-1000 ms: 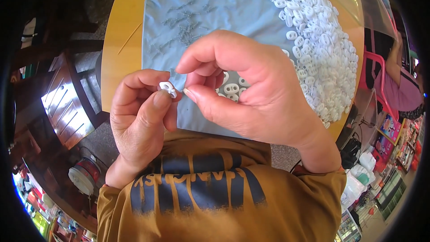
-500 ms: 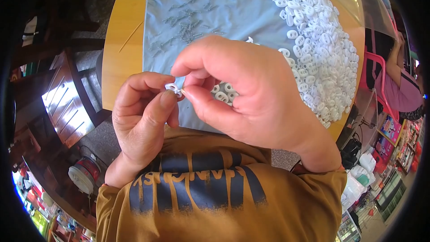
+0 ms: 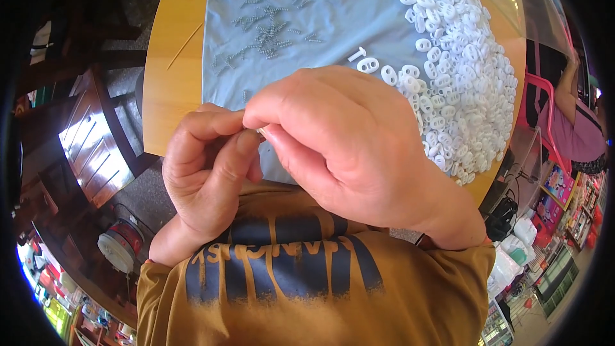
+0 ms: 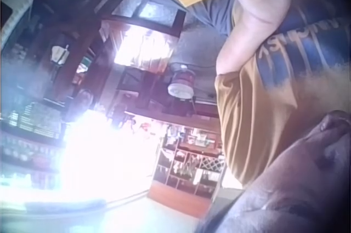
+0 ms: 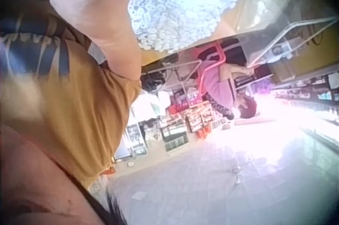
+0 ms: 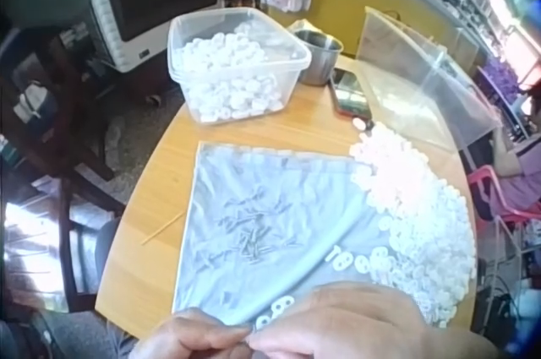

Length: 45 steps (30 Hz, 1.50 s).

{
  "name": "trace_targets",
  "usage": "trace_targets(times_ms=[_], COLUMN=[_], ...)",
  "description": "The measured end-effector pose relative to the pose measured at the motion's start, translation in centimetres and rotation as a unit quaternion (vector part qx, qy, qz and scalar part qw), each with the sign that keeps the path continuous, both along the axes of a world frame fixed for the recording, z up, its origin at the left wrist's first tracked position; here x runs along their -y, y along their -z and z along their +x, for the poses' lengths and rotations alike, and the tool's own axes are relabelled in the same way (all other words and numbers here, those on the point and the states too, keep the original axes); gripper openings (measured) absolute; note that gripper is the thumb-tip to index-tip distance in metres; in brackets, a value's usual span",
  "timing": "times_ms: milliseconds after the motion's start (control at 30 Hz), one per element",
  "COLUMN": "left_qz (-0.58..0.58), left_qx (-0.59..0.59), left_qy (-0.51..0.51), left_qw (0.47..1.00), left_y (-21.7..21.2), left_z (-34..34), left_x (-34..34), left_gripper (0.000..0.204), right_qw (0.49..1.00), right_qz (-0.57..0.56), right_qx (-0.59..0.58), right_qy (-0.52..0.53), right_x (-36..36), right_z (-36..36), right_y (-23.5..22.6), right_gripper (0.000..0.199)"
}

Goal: Assembling small white plastic components by manually inserting metal pins into them.

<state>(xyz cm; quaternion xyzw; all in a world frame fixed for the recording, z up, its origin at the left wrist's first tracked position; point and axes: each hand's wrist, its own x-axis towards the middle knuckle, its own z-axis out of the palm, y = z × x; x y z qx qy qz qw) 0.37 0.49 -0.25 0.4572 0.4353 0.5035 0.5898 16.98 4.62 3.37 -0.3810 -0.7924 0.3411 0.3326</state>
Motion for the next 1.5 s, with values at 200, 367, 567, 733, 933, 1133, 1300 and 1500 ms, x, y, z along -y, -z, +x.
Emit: trace_targets(times_ms=[200, 367, 567, 733, 933, 1133, 1300, 1500], left_qz=[-0.068, -0.135, -0.14, -0.144, -0.133, -0.114, -0.111, -0.102], left_qx=[0.05, 0.089, 0.114, 0.106, 0.097, 0.097, 0.089, 0.083], left_qy=[0.012, 0.031, 0.005, -0.018, -0.007, 0.022, 0.025, 0.011], left_qw=[0.996, 0.986, 0.983, 0.984, 0.986, 0.989, 0.99, 0.991], left_y=[0.2, 0.4, 0.6, 1.2, 1.5, 1.8, 1.7, 2.1], left_z=[-0.1, -0.9, -1.8, -1.9, -1.9, -2.1, -2.0, -1.6], left_x=[0.3, 0.4, 0.1, 0.0, -0.1, 0.1, 0.5, 0.6], left_gripper=[0.017, 0.015, 0.016, 0.016, 0.015, 0.016, 0.016, 0.013], right_qw=[0.997, 0.996, 0.985, 0.969, 0.967, 0.962, 0.967, 0.948], right_qz=[-0.072, -0.085, -0.04, 0.015, 0.049, 0.048, 0.058, 0.163], right_qx=[-0.008, -0.003, 0.03, 0.132, 0.193, 0.241, 0.229, 0.254], right_qy=[0.02, 0.027, 0.164, 0.21, 0.161, 0.121, 0.1, 0.103], right_x=[0.6, 0.5, 0.1, -0.4, -0.7, -1.0, -1.2, -1.1], right_z=[0.1, 1.2, 5.2, 7.4, 7.1, 6.8, 7.1, 7.4], right_y=[0.7, 0.6, 0.4, 1.2, 1.4, 1.9, 1.5, 2.7], right_gripper=[0.02, 0.024, 0.019, 0.015, 0.013, 0.018, 0.014, 0.011])
